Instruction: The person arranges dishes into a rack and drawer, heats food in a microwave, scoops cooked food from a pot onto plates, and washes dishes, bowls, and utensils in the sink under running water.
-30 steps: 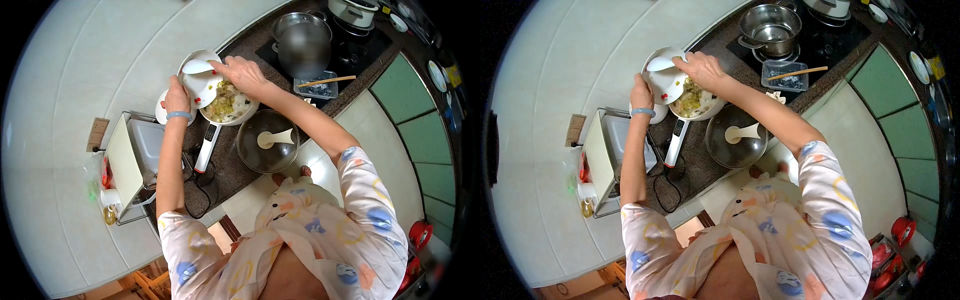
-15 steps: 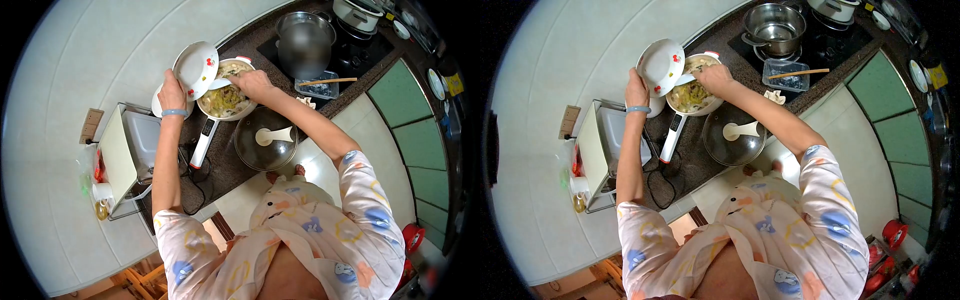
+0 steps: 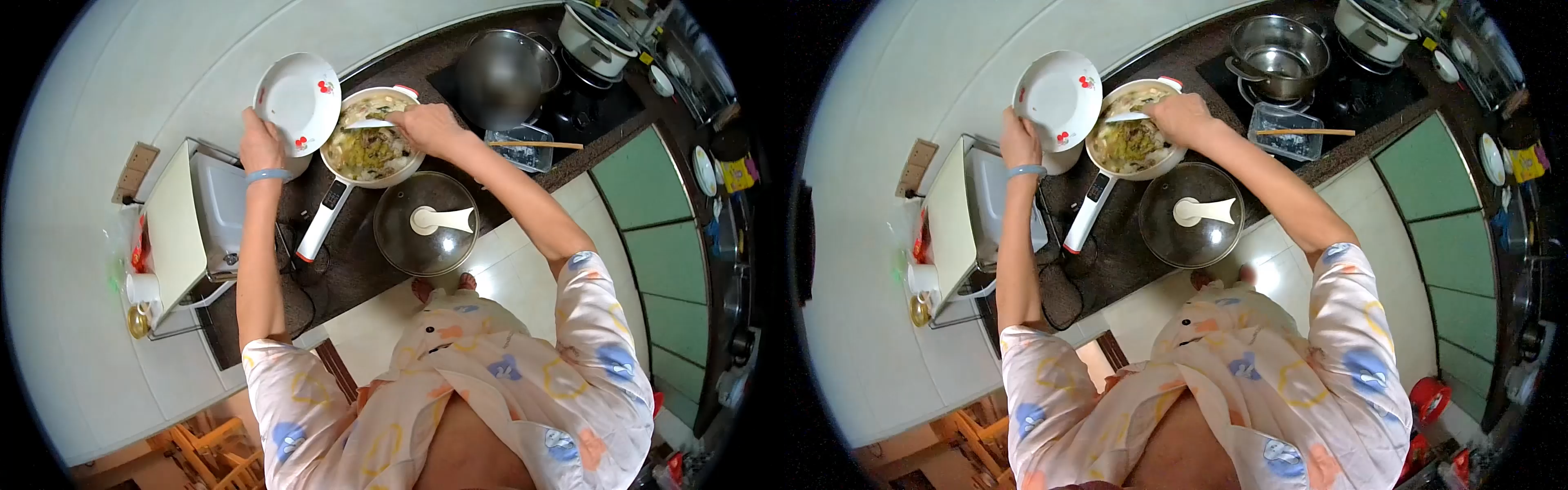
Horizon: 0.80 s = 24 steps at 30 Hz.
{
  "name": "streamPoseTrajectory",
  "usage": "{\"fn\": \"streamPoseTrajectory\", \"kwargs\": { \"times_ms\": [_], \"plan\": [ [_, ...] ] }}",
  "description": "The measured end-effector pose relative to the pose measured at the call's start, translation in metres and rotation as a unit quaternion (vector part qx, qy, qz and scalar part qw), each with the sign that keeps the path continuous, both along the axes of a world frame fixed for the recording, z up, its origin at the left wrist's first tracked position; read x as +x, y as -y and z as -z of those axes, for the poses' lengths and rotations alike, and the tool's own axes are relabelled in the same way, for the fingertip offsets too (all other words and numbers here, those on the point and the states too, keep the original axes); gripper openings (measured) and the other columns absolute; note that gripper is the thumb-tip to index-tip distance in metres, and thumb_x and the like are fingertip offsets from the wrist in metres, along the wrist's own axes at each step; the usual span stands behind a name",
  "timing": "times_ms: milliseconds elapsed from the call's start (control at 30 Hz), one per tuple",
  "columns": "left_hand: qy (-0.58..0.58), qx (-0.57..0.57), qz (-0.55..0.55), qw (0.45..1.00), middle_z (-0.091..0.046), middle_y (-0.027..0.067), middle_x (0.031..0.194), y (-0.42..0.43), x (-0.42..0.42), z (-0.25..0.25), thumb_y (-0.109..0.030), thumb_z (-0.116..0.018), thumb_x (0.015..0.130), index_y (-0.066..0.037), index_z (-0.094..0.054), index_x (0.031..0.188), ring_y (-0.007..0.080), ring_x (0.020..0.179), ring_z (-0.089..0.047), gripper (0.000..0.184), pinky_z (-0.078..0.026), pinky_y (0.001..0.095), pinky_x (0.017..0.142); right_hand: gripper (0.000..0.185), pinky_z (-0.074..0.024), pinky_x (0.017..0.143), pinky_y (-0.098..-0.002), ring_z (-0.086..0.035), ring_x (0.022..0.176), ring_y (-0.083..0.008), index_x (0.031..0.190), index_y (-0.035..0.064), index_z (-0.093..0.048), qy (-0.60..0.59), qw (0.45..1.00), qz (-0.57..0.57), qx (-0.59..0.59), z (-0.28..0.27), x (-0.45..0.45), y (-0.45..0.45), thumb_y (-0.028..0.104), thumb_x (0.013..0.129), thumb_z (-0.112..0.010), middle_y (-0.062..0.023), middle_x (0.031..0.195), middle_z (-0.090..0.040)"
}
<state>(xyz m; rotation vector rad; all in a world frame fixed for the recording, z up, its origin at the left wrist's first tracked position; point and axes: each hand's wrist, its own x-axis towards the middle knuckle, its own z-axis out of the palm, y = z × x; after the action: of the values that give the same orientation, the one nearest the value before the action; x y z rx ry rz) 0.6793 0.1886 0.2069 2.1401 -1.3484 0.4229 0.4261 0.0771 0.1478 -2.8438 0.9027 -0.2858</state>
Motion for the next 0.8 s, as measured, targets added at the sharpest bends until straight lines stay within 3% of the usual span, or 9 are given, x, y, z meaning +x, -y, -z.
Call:
{"fn": "streamPoseTrajectory", "kwargs": {
  "times_ms": [100,167,200,233,300,500,633,667,800],
  "plan": [
    [-0.060,-0.033,-0.031,0.997,-0.060,0.0306,0.081,-0.021,0.028,0.018,-0.010,-0.044,0.085,0.003,-0.045,0.105,0.0502,0.073,-0.056,0.024,-0.045,0.0526,0.070,0.025,-0.0525,0.072,-0.0421,-0.066,0.088,-0.0295,0.106,0.0170,-0.065,-0.019,0.999,-0.020,0.019,-0.001,0.004,0.007,0.016,0.084,-0.054,-0.0123,0.091,-0.068],
    [-0.098,-0.090,0.009,0.991,-0.060,0.0265,0.081,-0.039,0.045,0.039,-0.009,-0.044,0.085,0.005,-0.046,0.105,0.0417,0.066,-0.060,0.025,-0.048,0.0483,0.063,0.023,-0.0527,0.073,-0.0413,-0.067,0.089,-0.0289,0.102,0.0140,-0.067,-0.059,0.998,-0.022,0.006,0.011,0.013,0.012,0.018,0.084,-0.053,-0.0121,0.092,-0.069],
    [-0.219,-0.072,0.003,0.973,-0.059,0.0195,0.079,-0.054,0.022,0.024,-0.008,-0.043,0.085,0.008,-0.047,0.106,0.0279,0.062,-0.062,0.027,-0.050,0.0395,0.052,0.023,-0.0527,0.073,-0.0413,-0.067,0.089,-0.0289,0.102,0.0140,-0.067,-0.062,0.998,-0.029,0.003,0.016,0.019,0.012,0.018,0.084,-0.053,-0.0121,0.092,-0.069],
    [-0.222,-0.075,-0.004,0.972,-0.059,0.0195,0.079,-0.066,0.014,0.024,-0.008,-0.043,0.085,0.008,-0.047,0.106,0.0279,0.062,-0.062,0.027,-0.050,0.0395,0.052,0.023,-0.0529,0.074,-0.0406,-0.067,0.088,-0.0287,0.100,0.0121,-0.068,-0.090,0.996,-0.020,0.003,0.022,0.026,0.011,0.017,0.084,-0.053,-0.0121,0.093,-0.069],
    [-0.439,-0.104,0.001,0.892,-0.058,0.0146,0.080,-0.088,0.004,0.029,-0.009,-0.044,0.086,0.008,-0.047,0.107,0.0191,0.062,-0.061,0.027,-0.051,0.0298,0.047,0.022,-0.0531,0.074,-0.0400,-0.067,0.088,-0.0285,0.099,0.0101,-0.069,-0.122,0.992,-0.019,0.004,0.030,0.038,0.006,0.017,0.084,-0.053,-0.0120,0.094,-0.069],
    [-0.520,-0.194,-0.041,0.831,-0.059,0.0128,0.090,-0.157,-0.028,0.067,-0.011,-0.045,0.088,0.005,-0.047,0.110,0.0162,0.060,-0.059,0.027,-0.053,0.0281,0.048,0.021,-0.0537,0.074,-0.0401,-0.068,0.087,-0.0286,0.093,0.0082,-0.070,-0.181,0.983,-0.025,-0.019,0.025,0.049,0.004,0.016,0.084,-0.052,-0.0119,0.092,-0.070],
    [-0.578,-0.202,-0.065,0.788,-0.062,0.0103,0.094,-0.200,-0.052,0.079,-0.013,-0.048,0.089,0.001,-0.047,0.114,0.0156,0.067,-0.062,0.028,-0.052,0.0263,0.051,0.024,-0.0522,0.063,-0.0446,-0.067,0.076,-0.0316,0.107,0.0130,-0.058,-0.058,0.997,0.019,-0.043,-0.006,0.034,0.017,0.018,0.085,-0.053,-0.0146,0.079,-0.068],
    [-0.591,-0.210,-0.062,0.777,-0.062,0.0103,0.095,-0.207,-0.056,0.083,-0.013,-0.047,0.089,0.001,-0.047,0.114,0.0154,0.068,-0.062,0.028,-0.052,0.0263,0.052,0.020,-0.0510,0.059,-0.0461,-0.067,0.072,-0.0334,0.104,0.0130,-0.056,-0.050,0.997,0.016,-0.058,-0.009,0.031,0.024,0.015,0.085,-0.051,-0.0162,0.077,-0.067],
    [-0.611,-0.243,-0.093,0.748,-0.059,0.0105,0.095,-0.224,-0.077,0.087,-0.011,-0.046,0.090,0.000,-0.047,0.111,0.0161,0.068,-0.062,0.024,-0.054,0.0283,0.049,0.029,-0.0526,0.062,-0.0438,-0.068,0.077,-0.0314,0.112,0.0153,-0.057,-0.137,0.989,0.001,-0.055,0.002,0.031,0.033,0.013,0.085,-0.049,-0.0144,0.084,-0.068]
  ]
}}
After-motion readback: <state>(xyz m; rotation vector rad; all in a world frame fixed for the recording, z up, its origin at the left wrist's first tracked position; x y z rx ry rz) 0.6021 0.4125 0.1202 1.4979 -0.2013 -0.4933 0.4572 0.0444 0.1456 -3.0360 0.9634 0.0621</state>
